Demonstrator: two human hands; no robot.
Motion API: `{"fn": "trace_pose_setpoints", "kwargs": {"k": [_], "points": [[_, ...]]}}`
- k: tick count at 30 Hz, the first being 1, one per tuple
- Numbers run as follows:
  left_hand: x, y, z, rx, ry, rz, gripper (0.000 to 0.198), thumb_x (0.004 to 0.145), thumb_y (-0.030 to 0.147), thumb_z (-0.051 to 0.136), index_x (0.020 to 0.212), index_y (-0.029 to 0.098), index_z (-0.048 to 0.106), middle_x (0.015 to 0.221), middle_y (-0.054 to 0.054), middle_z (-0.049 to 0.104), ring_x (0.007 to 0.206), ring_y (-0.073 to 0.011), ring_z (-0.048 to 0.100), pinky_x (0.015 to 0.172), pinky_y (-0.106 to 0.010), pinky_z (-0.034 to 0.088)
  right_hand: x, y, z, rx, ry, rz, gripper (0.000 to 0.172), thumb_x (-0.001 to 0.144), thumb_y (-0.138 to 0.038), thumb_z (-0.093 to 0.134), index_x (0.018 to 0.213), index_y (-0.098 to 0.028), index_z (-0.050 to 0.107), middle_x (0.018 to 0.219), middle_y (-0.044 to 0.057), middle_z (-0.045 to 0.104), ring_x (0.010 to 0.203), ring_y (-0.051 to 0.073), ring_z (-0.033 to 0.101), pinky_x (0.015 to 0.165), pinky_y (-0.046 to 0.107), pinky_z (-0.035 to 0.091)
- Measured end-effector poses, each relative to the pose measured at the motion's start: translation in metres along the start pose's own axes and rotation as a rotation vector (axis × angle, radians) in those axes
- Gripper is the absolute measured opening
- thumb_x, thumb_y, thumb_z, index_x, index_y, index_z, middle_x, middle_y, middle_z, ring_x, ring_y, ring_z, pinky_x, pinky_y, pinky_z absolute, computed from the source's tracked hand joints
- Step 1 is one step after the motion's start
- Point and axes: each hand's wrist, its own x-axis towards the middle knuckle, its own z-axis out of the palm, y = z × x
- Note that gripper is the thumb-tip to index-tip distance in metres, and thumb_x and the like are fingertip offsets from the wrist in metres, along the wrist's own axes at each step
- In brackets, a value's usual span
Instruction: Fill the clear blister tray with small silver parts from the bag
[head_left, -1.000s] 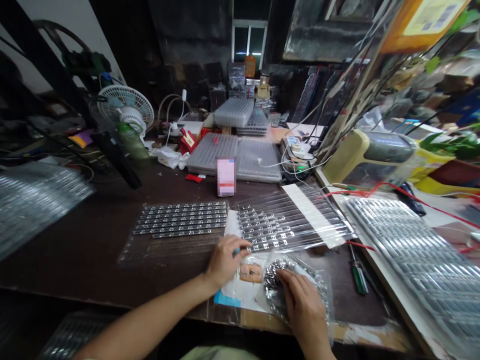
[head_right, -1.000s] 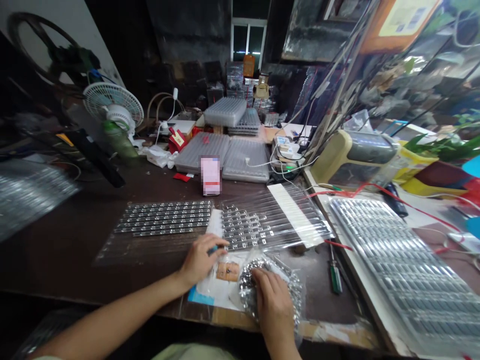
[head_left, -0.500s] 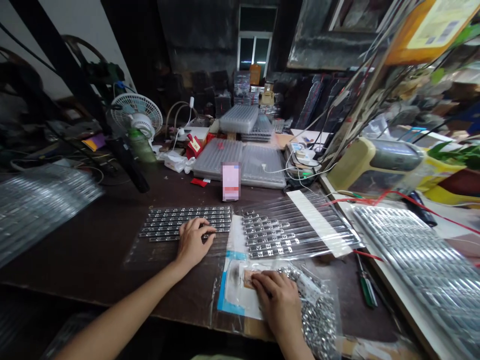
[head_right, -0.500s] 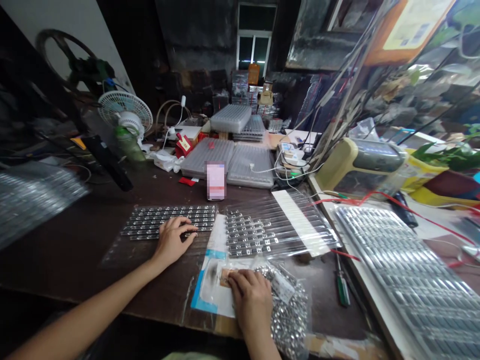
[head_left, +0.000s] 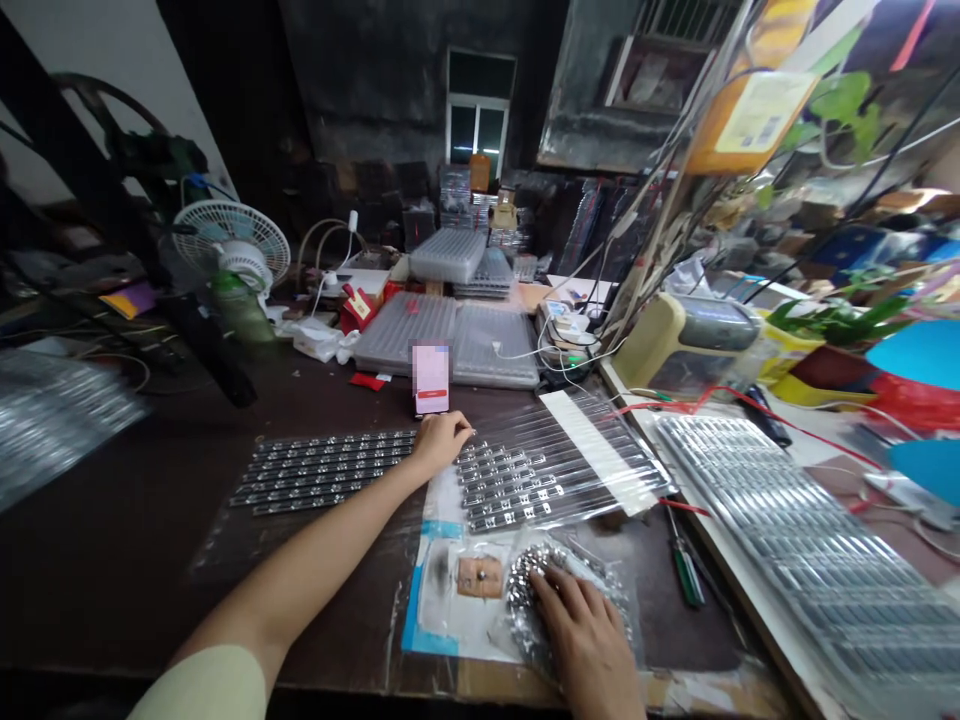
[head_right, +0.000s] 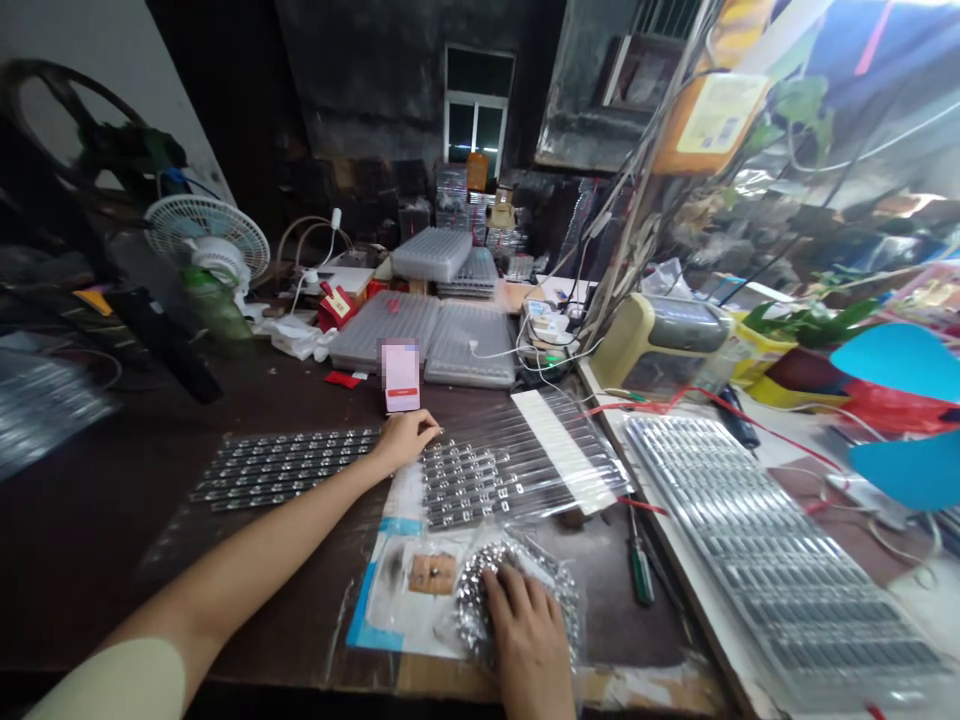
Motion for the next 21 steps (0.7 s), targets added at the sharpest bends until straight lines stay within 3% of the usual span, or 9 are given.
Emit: {"fn": "trace_pose_setpoints", "kwargs": {"k": [5,8,11,15,21], "points": [[-0.054,-0.004,-0.023,-0.217,-0.135,-0.066,0.028,0.087,0.026,0.046,0.106,0.018,0.065,0.075,-0.002,0.069,0.059,-0.0127,0.065,0.055,-0.022,0.049,0.003,0.002,0.001,0.048,-0.071,0.026,0.025,0.094,-0.022,0.037,0.094,-0.025,0.062,0.088,0.002,0.065,0.077,0.017,0.056,0.072,0.031,0.037],[-0.101,0.001,-0.026,-0.431,-0.258,-0.182,0.028,0.086,0.032,0.049,0.102,0.017,0.067,0.067,-0.002,0.067,0.052,-0.0115,0.062,0.051,-0.021,0.048,0.008,0.001,0.003,0.077,-0.070,0.054,0.023,0.094,-0.028,0.041,0.092,-0.025,0.063,0.087,0.002,0.066,0.077,0.016,0.057,0.071,0.030,0.037],[-0.136,0.012,-0.018,-0.444,-0.230,-0.226,0.021,0.077,0.028,0.063,0.094,0.017,0.070,0.075,-0.003,0.069,0.058,-0.0131,0.062,0.054,-0.023,0.048,0.011,0.000,0.004,0.099,-0.044,0.076,0.021,0.093,-0.030,0.044,0.093,-0.025,0.064,0.090,0.002,0.066,0.081,0.016,0.059,0.073,0.029,0.038],[-0.156,0.026,-0.003,-0.283,-0.164,-0.098,0.011,0.075,0.017,0.066,0.082,0.020,0.073,0.081,-0.004,0.071,0.076,-0.0180,0.064,0.069,-0.027,0.049,0.012,-0.002,0.003,0.114,-0.006,0.108,0.020,0.092,-0.031,0.047,0.091,-0.024,0.066,0.087,0.001,0.068,0.079,0.015,0.060,0.073,0.028,0.040],[-0.162,0.033,0.008,-0.165,-0.177,0.013,0.015,0.077,0.014,0.066,0.084,0.025,0.075,0.082,-0.003,0.068,0.082,-0.0186,0.062,0.076,-0.029,0.048,0.011,-0.004,0.000,0.246,0.033,0.181,0.024,0.093,-0.028,0.042,0.090,-0.022,0.065,0.087,0.004,0.068,0.079,0.016,0.063,0.072,0.028,0.049]]}}
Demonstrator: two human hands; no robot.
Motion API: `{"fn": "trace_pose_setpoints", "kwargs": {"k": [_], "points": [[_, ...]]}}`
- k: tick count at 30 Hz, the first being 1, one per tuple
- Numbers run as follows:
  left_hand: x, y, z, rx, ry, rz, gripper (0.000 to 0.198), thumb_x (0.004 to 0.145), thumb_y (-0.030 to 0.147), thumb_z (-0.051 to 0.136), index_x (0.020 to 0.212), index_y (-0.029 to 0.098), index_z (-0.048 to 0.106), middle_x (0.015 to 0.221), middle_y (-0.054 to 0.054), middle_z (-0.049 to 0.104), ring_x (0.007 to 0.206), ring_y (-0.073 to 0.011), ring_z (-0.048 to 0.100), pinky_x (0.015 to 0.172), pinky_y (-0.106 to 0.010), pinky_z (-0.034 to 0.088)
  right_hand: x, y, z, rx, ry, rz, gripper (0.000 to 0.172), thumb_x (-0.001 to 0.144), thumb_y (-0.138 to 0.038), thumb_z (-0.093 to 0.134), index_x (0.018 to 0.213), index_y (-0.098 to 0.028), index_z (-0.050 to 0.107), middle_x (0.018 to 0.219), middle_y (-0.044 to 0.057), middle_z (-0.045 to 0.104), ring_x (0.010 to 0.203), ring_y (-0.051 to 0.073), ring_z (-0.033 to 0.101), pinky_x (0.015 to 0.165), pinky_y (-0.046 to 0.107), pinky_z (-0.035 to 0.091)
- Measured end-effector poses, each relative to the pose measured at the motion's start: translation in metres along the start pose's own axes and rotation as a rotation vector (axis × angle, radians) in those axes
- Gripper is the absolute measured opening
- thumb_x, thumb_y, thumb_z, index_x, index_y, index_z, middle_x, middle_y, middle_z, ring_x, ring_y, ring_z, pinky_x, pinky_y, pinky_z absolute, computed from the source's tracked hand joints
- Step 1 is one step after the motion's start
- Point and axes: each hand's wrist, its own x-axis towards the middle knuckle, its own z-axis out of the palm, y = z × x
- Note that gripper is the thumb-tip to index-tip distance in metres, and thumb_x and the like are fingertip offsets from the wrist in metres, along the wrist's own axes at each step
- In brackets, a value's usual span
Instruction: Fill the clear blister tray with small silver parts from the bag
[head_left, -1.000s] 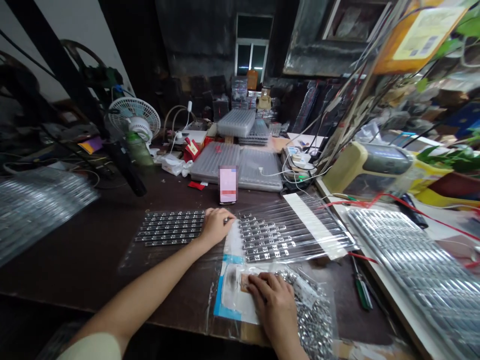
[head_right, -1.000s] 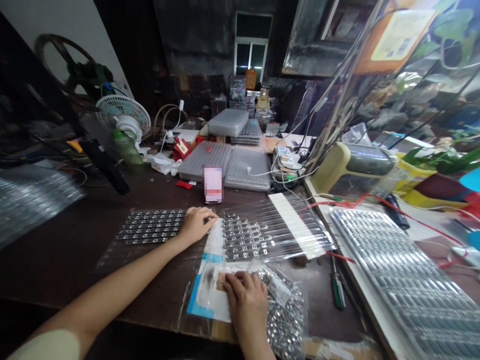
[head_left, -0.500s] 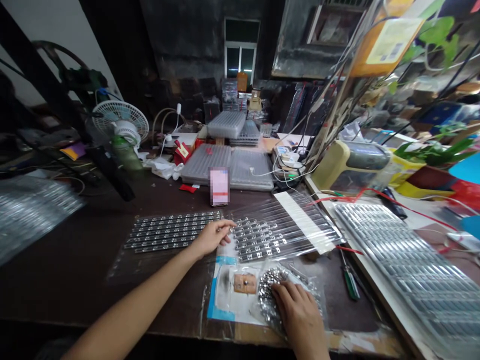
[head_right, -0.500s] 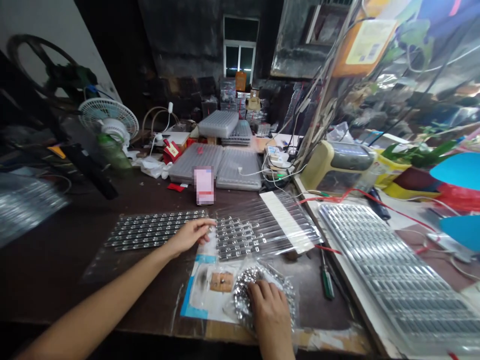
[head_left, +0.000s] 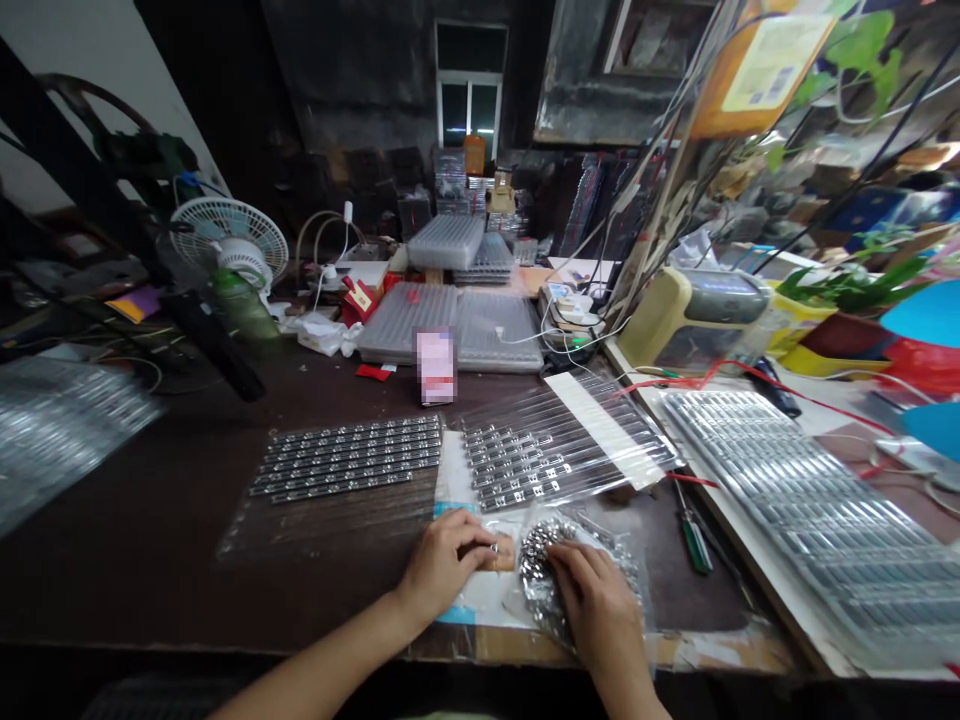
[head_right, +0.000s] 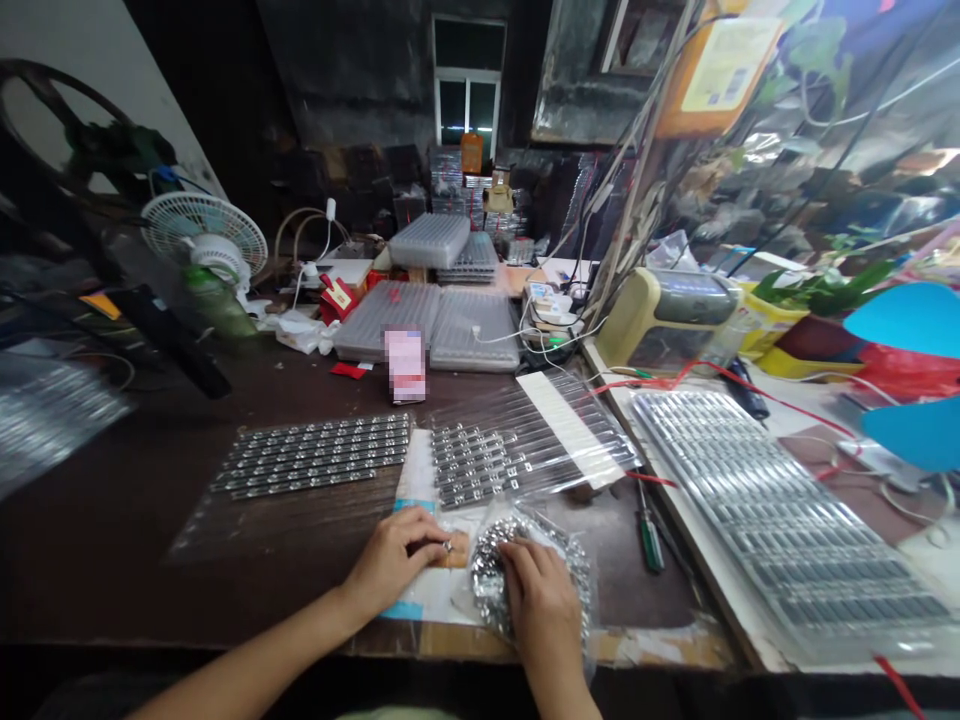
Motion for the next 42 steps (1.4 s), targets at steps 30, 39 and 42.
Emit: {"fn": "trace_pose_setpoints", "kwargs": {"k": [30,39,42], "points": [[0.006,-0.016,-0.005,-0.201,0.171,-0.052,0.013,0.081,0.026,0.061,0.082,0.017,0.071,0.082,-0.006,0.068,0.079,-0.0176,0.063,0.067,-0.024,0.049,0.019,-0.045,0.033,0.099,-0.157,0.061,0.014,0.084,-0.028,0.060,0.093,-0.035,0.069,0.090,-0.002,0.067,0.081,0.017,0.054,0.070,0.031,0.034],[0.019,-0.008,-0.004,-0.204,0.118,-0.130,0.012,0.078,0.023,0.062,0.083,0.017,0.072,0.082,-0.006,0.069,0.078,-0.0173,0.064,0.064,-0.023,0.047,-0.002,0.014,-0.005,-0.180,-0.177,-0.290,0.041,0.089,-0.010,0.035,0.115,-0.029,0.060,0.112,-0.002,0.065,0.102,0.017,0.054,0.084,0.030,0.036],[0.021,0.000,0.002,-0.172,0.097,-0.083,0.010,0.078,0.020,0.064,0.082,0.019,0.073,0.080,-0.004,0.069,0.076,-0.0164,0.063,0.068,-0.024,0.047,-0.004,0.015,-0.008,-0.149,-0.175,-0.254,0.036,0.093,-0.014,0.032,0.105,-0.026,0.064,0.100,0.001,0.067,0.091,0.016,0.057,0.082,0.028,0.036]]}}
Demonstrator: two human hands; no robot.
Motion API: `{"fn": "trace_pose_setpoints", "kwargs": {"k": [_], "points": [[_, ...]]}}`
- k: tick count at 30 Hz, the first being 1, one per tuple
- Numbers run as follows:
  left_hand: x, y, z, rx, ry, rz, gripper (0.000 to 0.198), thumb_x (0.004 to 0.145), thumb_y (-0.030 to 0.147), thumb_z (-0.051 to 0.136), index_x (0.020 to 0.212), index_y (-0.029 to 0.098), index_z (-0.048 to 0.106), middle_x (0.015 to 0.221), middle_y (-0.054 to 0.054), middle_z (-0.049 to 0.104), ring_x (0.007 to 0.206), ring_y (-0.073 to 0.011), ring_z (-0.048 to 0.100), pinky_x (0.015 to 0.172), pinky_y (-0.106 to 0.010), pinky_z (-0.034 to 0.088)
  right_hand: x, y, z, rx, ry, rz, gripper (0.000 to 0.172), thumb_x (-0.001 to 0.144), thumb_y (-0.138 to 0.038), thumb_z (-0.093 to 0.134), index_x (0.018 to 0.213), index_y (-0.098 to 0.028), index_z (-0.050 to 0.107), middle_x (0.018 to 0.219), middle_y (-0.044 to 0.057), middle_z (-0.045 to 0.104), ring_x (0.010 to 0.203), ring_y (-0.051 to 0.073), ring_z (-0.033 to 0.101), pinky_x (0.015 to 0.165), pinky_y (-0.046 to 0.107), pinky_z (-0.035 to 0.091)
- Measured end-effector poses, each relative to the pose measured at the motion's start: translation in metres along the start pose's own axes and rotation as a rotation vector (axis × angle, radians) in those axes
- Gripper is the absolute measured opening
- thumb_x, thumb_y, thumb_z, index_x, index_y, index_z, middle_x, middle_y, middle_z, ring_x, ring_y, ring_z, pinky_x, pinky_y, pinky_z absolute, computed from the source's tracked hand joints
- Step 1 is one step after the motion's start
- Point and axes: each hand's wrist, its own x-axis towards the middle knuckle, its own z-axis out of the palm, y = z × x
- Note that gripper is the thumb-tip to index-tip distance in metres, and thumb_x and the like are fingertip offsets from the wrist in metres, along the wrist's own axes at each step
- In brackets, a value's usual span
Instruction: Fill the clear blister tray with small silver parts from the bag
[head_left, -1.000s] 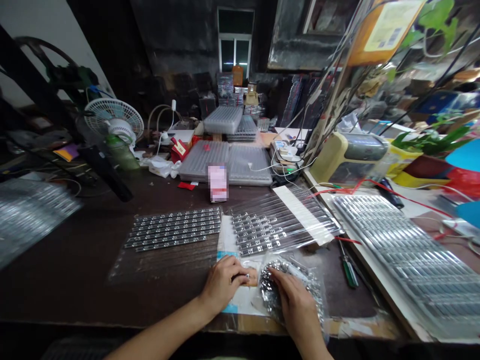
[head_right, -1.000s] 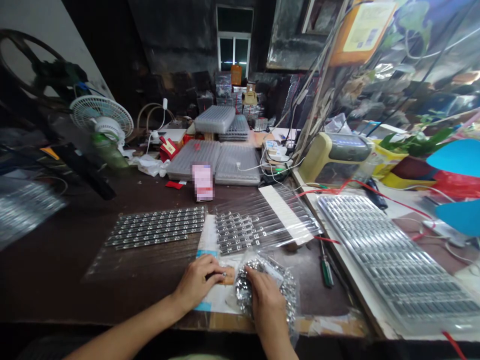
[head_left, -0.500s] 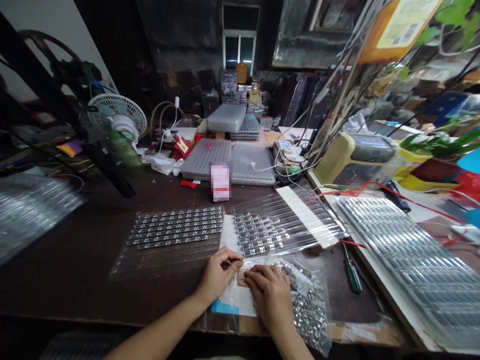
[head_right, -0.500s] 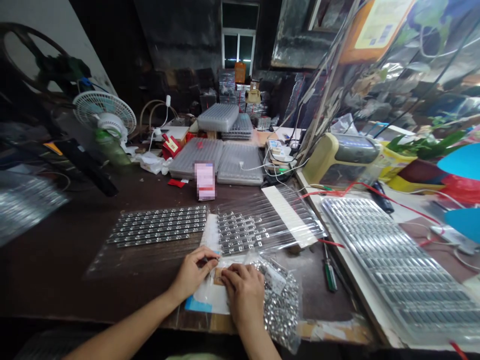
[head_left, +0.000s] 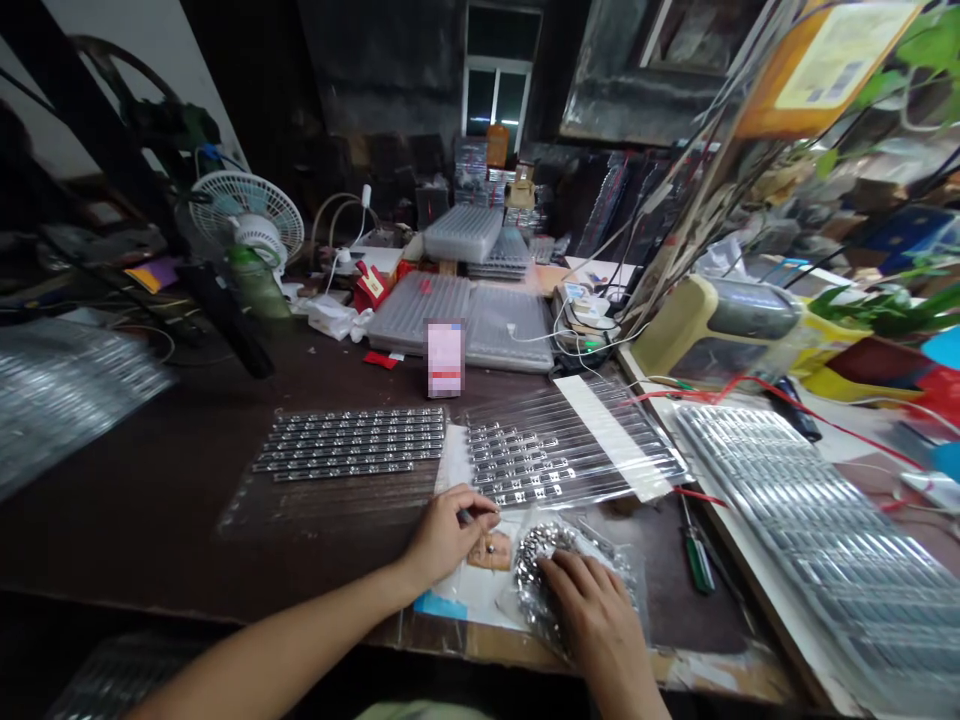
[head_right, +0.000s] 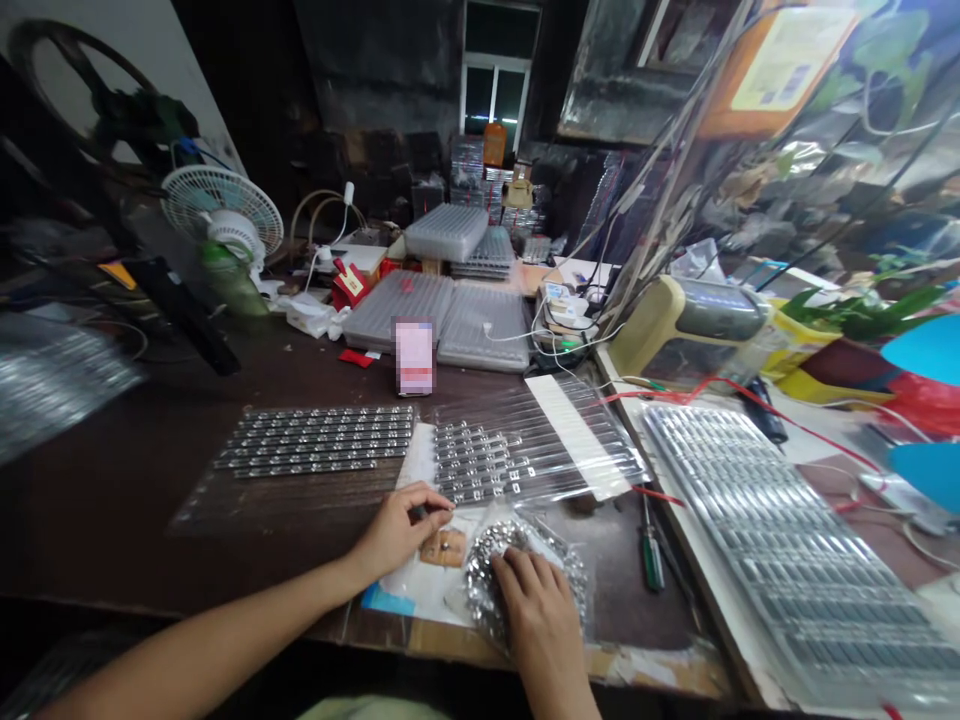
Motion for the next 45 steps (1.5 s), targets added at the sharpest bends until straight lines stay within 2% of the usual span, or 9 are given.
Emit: {"fn": "trace_pose_setpoints", "kwargs": {"k": [4,11,19,25,29,34,38,42,45], "points": [[-0.009,0.008,0.012,0.085,-0.058,0.079,0.009,0.076,0.018,0.068,0.082,0.022,0.074,0.082,-0.003,0.068,0.078,-0.0162,0.062,0.071,-0.025,0.046,0.006,-0.007,0.002,0.037,0.062,0.095,0.030,0.095,-0.022,0.034,0.094,-0.026,0.064,0.090,0.001,0.067,0.081,0.015,0.058,0.074,0.028,0.037],[-0.020,0.003,0.018,0.248,-0.100,0.215,0.012,0.075,0.017,0.072,0.084,0.023,0.074,0.081,-0.003,0.068,0.081,-0.0183,0.060,0.074,-0.029,0.046,0.009,-0.009,0.006,0.101,0.155,0.148,0.017,0.092,-0.025,0.044,0.092,-0.021,0.061,0.089,0.003,0.066,0.081,0.015,0.060,0.073,0.029,0.043],[-0.019,-0.006,0.021,0.253,-0.115,0.228,0.010,0.075,0.015,0.071,0.081,0.023,0.073,0.079,-0.003,0.067,0.080,-0.0186,0.059,0.073,-0.030,0.045,0.007,-0.009,0.009,0.146,0.145,0.180,0.017,0.091,-0.024,0.045,0.095,-0.021,0.061,0.089,0.004,0.066,0.080,0.015,0.060,0.072,0.028,0.046],[-0.021,-0.003,0.023,0.187,-0.114,0.211,0.010,0.075,0.014,0.070,0.077,0.023,0.073,0.077,-0.002,0.068,0.078,-0.0178,0.060,0.073,-0.029,0.045,0.008,-0.008,0.010,0.169,0.187,0.159,0.021,0.093,-0.024,0.043,0.102,-0.021,0.062,0.090,0.004,0.067,0.081,0.015,0.061,0.072,0.029,0.048],[-0.004,-0.002,0.004,0.209,-0.015,0.185,0.010,0.077,0.016,0.068,0.080,0.023,0.073,0.081,-0.003,0.069,0.080,-0.0178,0.060,0.074,-0.029,0.045,0.013,-0.013,0.007,0.203,0.209,0.157,0.021,0.093,-0.025,0.043,0.099,-0.021,0.062,0.090,0.004,0.067,0.082,0.015,0.062,0.074,0.028,0.048],[0.030,-0.020,-0.049,0.561,0.212,0.127,0.005,0.077,0.025,0.069,0.080,0.027,0.073,0.088,-0.002,0.068,0.090,-0.0230,0.055,0.085,-0.040,0.037,0.027,-0.035,0.010,0.291,0.125,0.205,0.020,0.091,-0.031,0.048,0.082,-0.023,0.064,0.077,0.002,0.067,0.072,0.014,0.062,0.066,0.026,0.045],[0.029,-0.039,-0.079,0.693,0.289,0.116,0.005,0.077,0.028,0.068,0.075,0.028,0.072,0.097,-0.003,0.063,0.095,-0.0245,0.052,0.088,-0.043,0.034,0.036,-0.050,0.021,0.281,0.043,0.243,0.020,0.090,-0.034,0.051,0.081,-0.025,0.067,0.080,0.000,0.068,0.074,0.014,0.061,0.067,0.027,0.040],[0.020,-0.043,-0.090,0.715,0.326,0.125,0.007,0.078,0.026,0.064,0.078,0.028,0.071,0.099,-0.003,0.063,0.098,-0.0248,0.052,0.090,-0.043,0.033,0.041,-0.052,0.027,0.260,0.049,0.233,0.019,0.090,-0.032,0.051,0.087,-0.029,0.069,0.086,0.000,0.068,0.078,0.014,0.060,0.070,0.028,0.038],[0.035,-0.034,-0.085,0.669,0.281,0.147,0.010,0.081,0.027,0.061,0.082,0.027,0.071,0.097,-0.003,0.065,0.095,-0.0230,0.054,0.091,-0.042,0.032,0.042,-0.053,0.028,0.276,0.054,0.238,0.020,0.090,-0.031,0.050,0.088,-0.030,0.070,0.085,-0.001,0.068,0.077,0.015,0.059,0.070,0.029,0.037]]}}
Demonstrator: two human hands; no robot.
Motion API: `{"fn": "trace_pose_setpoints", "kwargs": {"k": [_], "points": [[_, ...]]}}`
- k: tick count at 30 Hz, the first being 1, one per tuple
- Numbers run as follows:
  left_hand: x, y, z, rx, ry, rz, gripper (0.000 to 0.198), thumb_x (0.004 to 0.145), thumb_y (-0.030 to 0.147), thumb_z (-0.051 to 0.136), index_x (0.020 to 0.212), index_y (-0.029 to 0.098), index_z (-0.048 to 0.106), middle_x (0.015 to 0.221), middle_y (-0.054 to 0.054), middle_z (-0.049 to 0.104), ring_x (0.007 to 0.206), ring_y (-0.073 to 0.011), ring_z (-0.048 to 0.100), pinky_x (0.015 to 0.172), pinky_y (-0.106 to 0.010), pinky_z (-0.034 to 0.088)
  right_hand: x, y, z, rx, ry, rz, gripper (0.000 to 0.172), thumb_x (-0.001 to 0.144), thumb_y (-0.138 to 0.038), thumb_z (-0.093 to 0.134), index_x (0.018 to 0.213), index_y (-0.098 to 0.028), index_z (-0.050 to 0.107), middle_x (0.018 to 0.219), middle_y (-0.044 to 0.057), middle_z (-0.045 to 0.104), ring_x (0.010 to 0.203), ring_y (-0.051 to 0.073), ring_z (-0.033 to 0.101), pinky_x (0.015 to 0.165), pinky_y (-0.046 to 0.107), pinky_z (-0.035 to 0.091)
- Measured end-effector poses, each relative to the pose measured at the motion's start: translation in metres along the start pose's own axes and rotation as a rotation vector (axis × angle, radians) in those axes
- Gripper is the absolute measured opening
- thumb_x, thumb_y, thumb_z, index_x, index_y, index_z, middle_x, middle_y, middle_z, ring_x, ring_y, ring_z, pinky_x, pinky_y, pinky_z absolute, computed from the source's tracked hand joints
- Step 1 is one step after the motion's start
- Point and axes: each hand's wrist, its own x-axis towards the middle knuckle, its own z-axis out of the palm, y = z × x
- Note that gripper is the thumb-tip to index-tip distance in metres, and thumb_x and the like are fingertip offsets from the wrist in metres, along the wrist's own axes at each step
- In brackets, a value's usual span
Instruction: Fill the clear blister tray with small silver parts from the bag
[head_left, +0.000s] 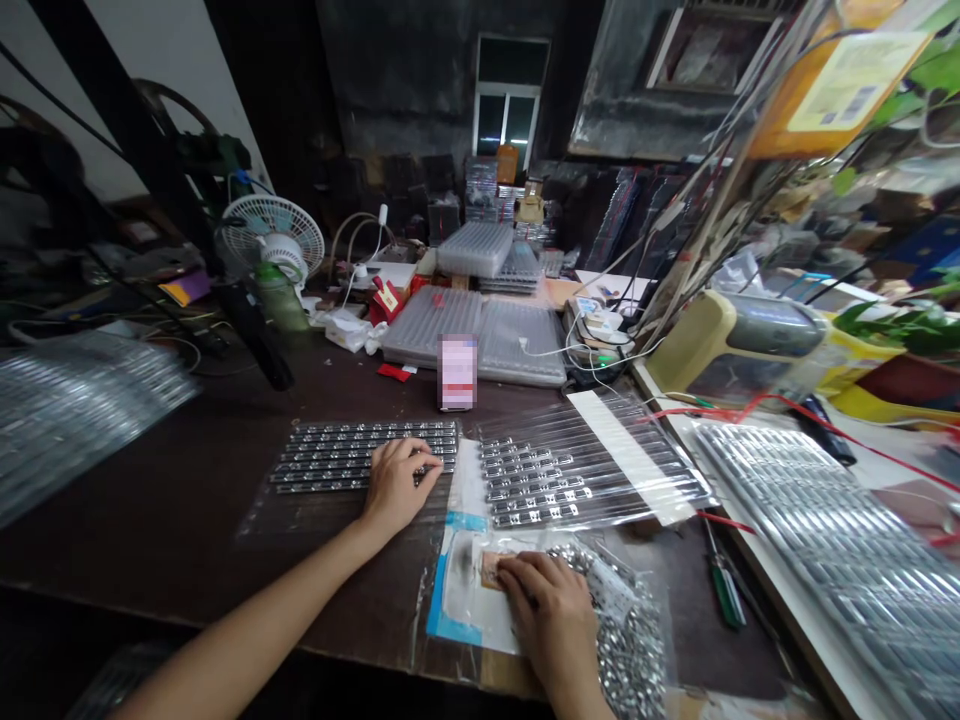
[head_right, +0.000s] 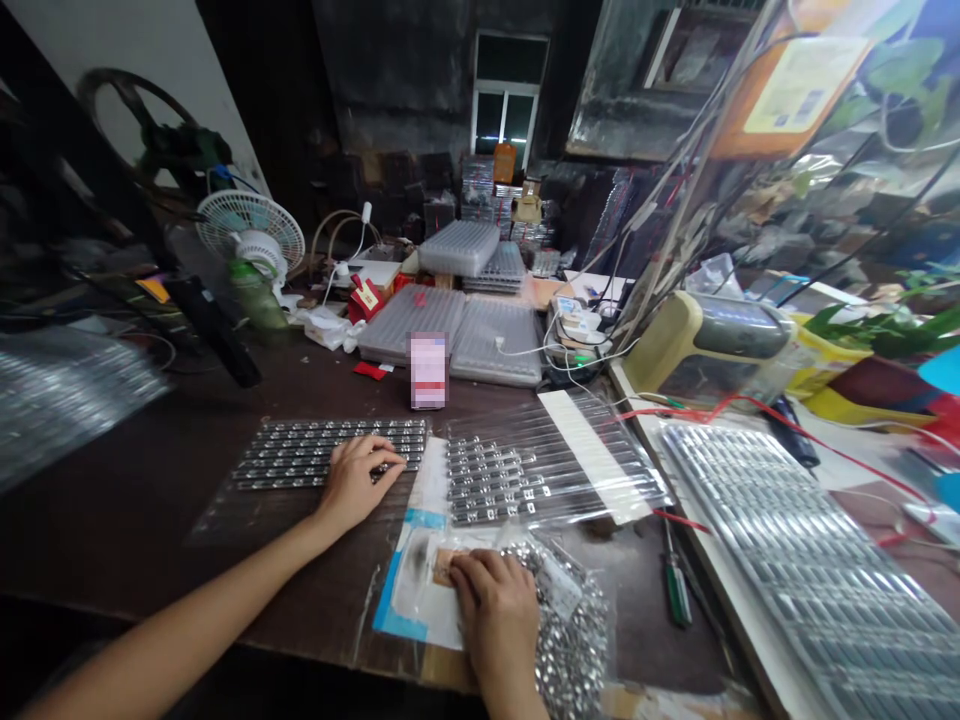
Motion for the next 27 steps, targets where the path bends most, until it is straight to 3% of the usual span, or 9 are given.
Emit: {"fn": "trace_pose_setpoints", "kwargs": {"k": [6,9,11,14,18,22,25,27], "points": [[0.063,0.038,0.037,-0.122,-0.153,0.047,0.009,0.079,0.024,0.064,0.075,0.023,0.072,0.086,-0.004,0.072,0.088,-0.0221,0.060,0.091,-0.041,0.031,-0.001,-0.002,0.002,-0.030,0.019,0.002,0.018,0.089,-0.029,0.052,0.091,-0.034,0.069,0.086,-0.001,0.066,0.078,0.015,0.057,0.068,0.029,0.038],[0.079,0.045,0.047,-0.158,-0.169,0.048,0.007,0.074,0.022,0.068,0.067,0.022,0.071,0.077,-0.004,0.072,0.082,-0.0216,0.062,0.088,-0.039,0.035,-0.007,0.012,-0.005,-0.143,0.008,-0.063,0.026,0.087,-0.022,0.050,0.106,-0.033,0.064,0.095,0.000,0.066,0.084,0.016,0.057,0.069,0.029,0.041],[0.079,0.043,0.043,-0.196,-0.171,0.029,0.007,0.075,0.020,0.066,0.070,0.021,0.070,0.076,-0.004,0.072,0.080,-0.0206,0.063,0.083,-0.035,0.039,-0.013,0.027,-0.015,-0.250,0.026,-0.133,0.038,0.085,-0.014,0.044,0.116,-0.030,0.060,0.104,0.001,0.066,0.091,0.018,0.057,0.072,0.030,0.042],[0.066,0.035,0.028,-0.268,-0.171,-0.017,0.012,0.080,0.020,0.058,0.086,0.020,0.069,0.082,-0.004,0.071,0.076,-0.0179,0.065,0.072,-0.029,0.045,-0.024,0.050,-0.032,-0.380,0.022,-0.259,0.051,0.081,-0.006,0.036,0.122,-0.030,0.056,0.114,-0.001,0.064,0.101,0.019,0.055,0.078,0.033,0.041],[0.029,0.029,0.011,-0.537,-0.331,-0.142,0.028,0.088,0.027,0.045,0.106,0.018,0.064,0.070,-0.001,0.067,0.055,-0.0120,0.062,0.052,-0.022,0.046,-0.034,0.063,-0.043,-0.361,-0.066,-0.304,0.042,0.086,-0.009,0.037,0.119,-0.027,0.056,0.110,0.002,0.065,0.098,0.017,0.056,0.082,0.030,0.040],[-0.014,0.037,0.009,-0.817,-0.469,-0.293,0.027,0.081,0.034,0.056,0.098,0.016,0.067,0.069,-0.001,0.066,0.054,-0.0116,0.061,0.052,-0.022,0.048,-0.032,0.058,-0.040,-0.302,-0.086,-0.220,0.024,0.091,-0.019,0.043,0.105,-0.025,0.061,0.098,0.002,0.066,0.087,0.016,0.057,0.079,0.028,0.039],[-0.036,0.050,0.014,-0.766,-0.440,-0.296,0.022,0.076,0.028,0.063,0.093,0.016,0.069,0.076,-0.003,0.068,0.059,-0.0132,0.061,0.055,-0.023,0.048,-0.024,0.049,-0.037,-0.273,-0.041,-0.146,0.018,0.091,-0.023,0.047,0.099,-0.026,0.062,0.094,0.002,0.065,0.084,0.016,0.057,0.076,0.029,0.038],[-0.043,0.060,0.018,-0.668,-0.402,-0.224,0.015,0.076,0.022,0.063,0.087,0.017,0.071,0.077,-0.004,0.070,0.066,-0.0159,0.063,0.060,-0.025,0.048,-0.018,0.042,-0.037,-0.238,-0.003,-0.096,0.016,0.090,-0.023,0.048,0.095,-0.025,0.063,0.091,0.003,0.065,0.083,0.016,0.057,0.075,0.029,0.039]]}}
